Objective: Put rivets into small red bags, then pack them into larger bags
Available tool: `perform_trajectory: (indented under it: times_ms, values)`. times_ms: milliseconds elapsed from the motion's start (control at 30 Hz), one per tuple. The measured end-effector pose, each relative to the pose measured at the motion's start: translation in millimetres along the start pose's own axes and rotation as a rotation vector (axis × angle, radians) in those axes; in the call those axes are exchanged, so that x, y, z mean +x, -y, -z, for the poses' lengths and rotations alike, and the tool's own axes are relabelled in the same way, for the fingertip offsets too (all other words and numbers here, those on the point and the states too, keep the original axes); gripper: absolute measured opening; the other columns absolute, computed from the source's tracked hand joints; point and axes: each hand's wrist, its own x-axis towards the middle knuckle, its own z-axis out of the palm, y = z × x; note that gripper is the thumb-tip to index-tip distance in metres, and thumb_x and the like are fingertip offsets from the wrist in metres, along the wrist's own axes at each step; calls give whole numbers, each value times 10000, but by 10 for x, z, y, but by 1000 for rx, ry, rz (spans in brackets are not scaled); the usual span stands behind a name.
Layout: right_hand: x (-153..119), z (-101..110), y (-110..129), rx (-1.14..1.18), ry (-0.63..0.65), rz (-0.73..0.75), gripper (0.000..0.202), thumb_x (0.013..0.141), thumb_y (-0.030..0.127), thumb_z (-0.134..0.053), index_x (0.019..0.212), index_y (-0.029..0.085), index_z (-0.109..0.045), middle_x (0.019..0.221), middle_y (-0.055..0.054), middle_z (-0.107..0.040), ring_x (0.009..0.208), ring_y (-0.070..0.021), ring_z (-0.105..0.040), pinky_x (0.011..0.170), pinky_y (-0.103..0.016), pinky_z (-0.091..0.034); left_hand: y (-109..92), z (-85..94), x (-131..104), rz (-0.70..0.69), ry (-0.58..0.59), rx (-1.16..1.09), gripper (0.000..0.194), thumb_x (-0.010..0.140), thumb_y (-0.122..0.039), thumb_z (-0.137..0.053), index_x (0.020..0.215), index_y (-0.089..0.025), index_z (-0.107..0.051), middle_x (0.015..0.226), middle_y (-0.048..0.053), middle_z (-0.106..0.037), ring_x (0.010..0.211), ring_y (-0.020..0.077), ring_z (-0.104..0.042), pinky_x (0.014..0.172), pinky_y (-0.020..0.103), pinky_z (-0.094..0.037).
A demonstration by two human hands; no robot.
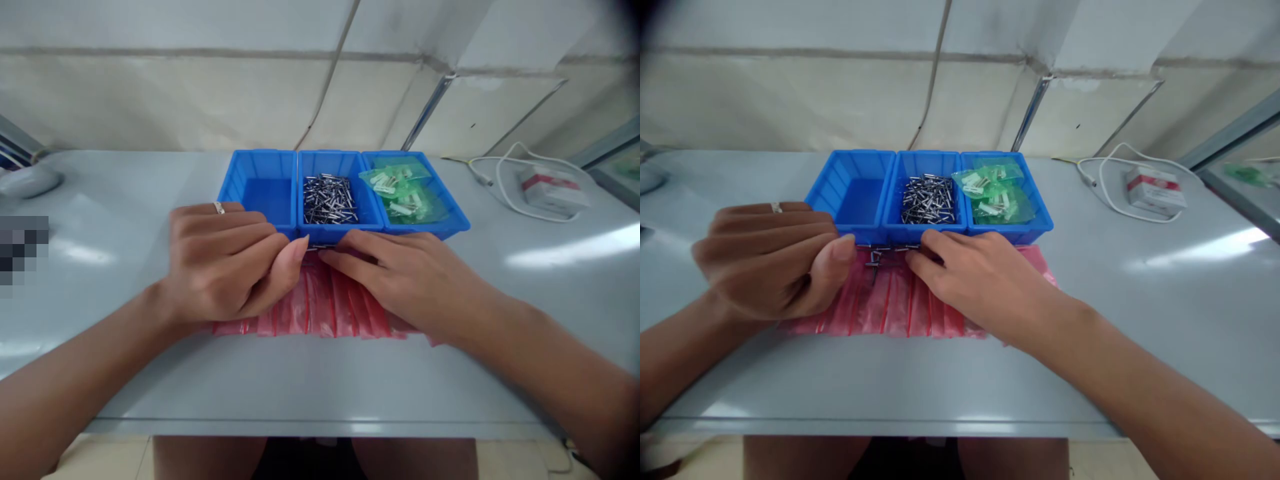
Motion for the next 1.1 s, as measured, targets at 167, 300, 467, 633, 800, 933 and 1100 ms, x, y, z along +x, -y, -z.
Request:
perform_trajectory:
  times_ms: [167,300,467,633,800,933,1100]
  values:
    - [15,17,26,61,-117,-106,323,1099,79,-530,1252,205,-786,1159,-54,-821,916,-194,-784,674,-329,-529,-4,7,7,20,34,-16,369,1059,-134,-677,765,-245,-484,595,-73,-521,491,101,-458,480,323,-381]
    - [63,120,86,371,-352,-229,224,1082,118,-642,1195,239,-791,1164,-38,-814,988,-165,-782,803,-304,-611,-19,-22,29,-61,43,-29,138,1070,-269,-788,1112,-149,-735,743,-36,-743,577,103,-660,538,281,-514]
    - [106,224,149,802,-431,-443,145,987,111,-747,1018,252,-736,864,39,-735,609,-111,-590,592,-299,-532,-42,-42,-12,-16,85,-8,124,1063,-196,-786,1165,-189,-715,692,-60,-717,515,114,-633,530,301,-501]
    - [111,217,154,989,-433,-455,141,999,122,-728,1000,252,-782,860,33,-756,599,-108,-592,535,-291,-492,-21,-21,-36,-38,101,-41,131,1073,-164,-733,1169,-239,-684,712,-62,-714,524,116,-619,518,292,-490]
    - [98,221,176,978,-465,-532,77,1003,203,-792,986,272,-823,894,21,-814,662,-140,-681,538,-303,-537,-27,-8,-4,-70,70,-19,54,1066,-154,-735,1087,-186,-696,681,-54,-667,544,119,-627,514,301,-499]
    - [84,245,192,901,-552,-610,76,1001,260,-825,1005,322,-870,973,17,-865,801,-206,-786,583,-352,-614,-45,10,15,9,39,13,84,1112,-229,-709,1033,-205,-692,628,-73,-625,531,117,-628,523,298,-489]
    - [88,255,223,940,-629,-708,71,959,280,-889,983,346,-897,941,25,-867,764,-204,-780,588,-357,-633,-56,17,2,31,25,-8,81,1129,-261,-692,1069,-207,-681,670,-62,-672,555,119,-643,555,286,-511]
